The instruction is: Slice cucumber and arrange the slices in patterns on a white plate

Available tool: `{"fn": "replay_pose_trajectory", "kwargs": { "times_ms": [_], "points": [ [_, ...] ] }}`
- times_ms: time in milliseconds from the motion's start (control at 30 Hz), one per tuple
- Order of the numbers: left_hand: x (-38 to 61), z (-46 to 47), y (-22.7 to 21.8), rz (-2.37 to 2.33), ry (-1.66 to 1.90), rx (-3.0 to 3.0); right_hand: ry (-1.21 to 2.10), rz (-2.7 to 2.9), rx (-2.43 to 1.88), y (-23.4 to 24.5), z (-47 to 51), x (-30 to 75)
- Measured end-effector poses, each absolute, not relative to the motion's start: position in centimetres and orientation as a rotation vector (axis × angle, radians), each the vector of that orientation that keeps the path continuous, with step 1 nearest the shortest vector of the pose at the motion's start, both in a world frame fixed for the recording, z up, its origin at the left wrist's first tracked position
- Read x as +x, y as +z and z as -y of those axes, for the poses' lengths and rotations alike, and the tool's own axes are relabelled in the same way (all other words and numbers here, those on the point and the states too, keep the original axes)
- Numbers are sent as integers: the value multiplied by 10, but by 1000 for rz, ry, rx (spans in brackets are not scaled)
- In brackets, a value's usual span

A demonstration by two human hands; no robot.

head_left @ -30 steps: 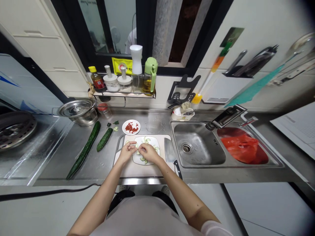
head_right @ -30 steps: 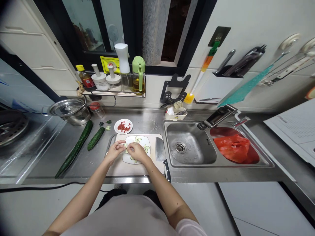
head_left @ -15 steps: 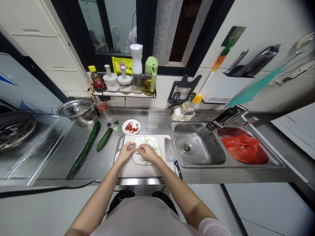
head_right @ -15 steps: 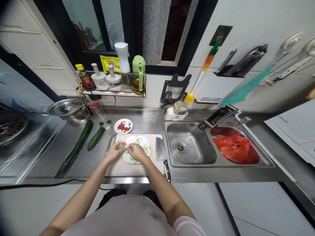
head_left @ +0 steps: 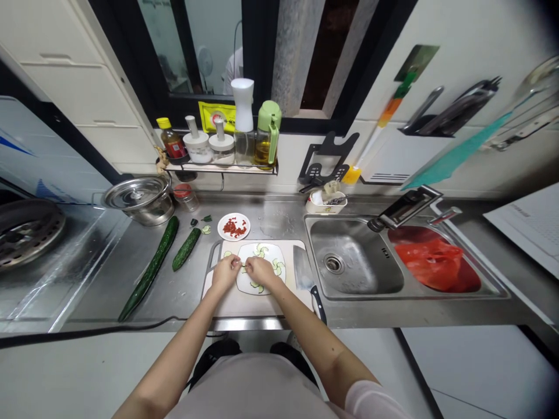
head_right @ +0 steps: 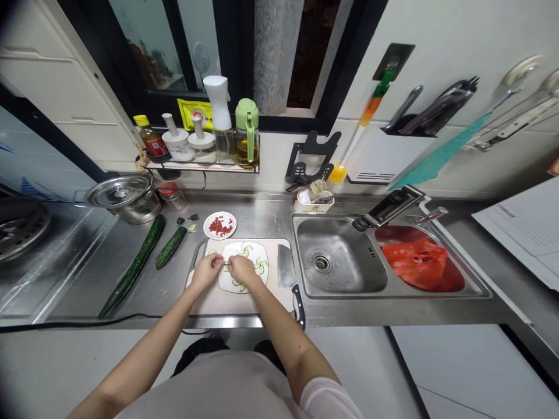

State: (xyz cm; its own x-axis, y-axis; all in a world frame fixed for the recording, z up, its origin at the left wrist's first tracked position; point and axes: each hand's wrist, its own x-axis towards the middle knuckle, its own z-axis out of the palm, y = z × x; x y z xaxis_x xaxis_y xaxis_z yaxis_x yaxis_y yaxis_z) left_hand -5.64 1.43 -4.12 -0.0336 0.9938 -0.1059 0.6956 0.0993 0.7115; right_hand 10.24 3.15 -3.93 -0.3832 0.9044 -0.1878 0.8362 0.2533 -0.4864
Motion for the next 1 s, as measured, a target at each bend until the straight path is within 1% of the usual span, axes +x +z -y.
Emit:
{"fn": "replay_pose_trajectory", "kwargs": {
  "times_ms": [133, 267, 600, 1000],
  "points": [
    [-54, -11, -43, -1843, 526, 1746, 832, 2426, -1705, -38, -31, 102],
    [-55, -9, -45, -1865, 497, 1801, 843, 2447, -1724, -36, -30, 104],
    [-60, -11, -52, -1870, 447, 1914, 727, 2488, -1787, -35, -23, 97],
    [-62, -13, -58, -1843, 570, 1950, 629, 2414, -1874, -36, -3, 93]
  ]
}}
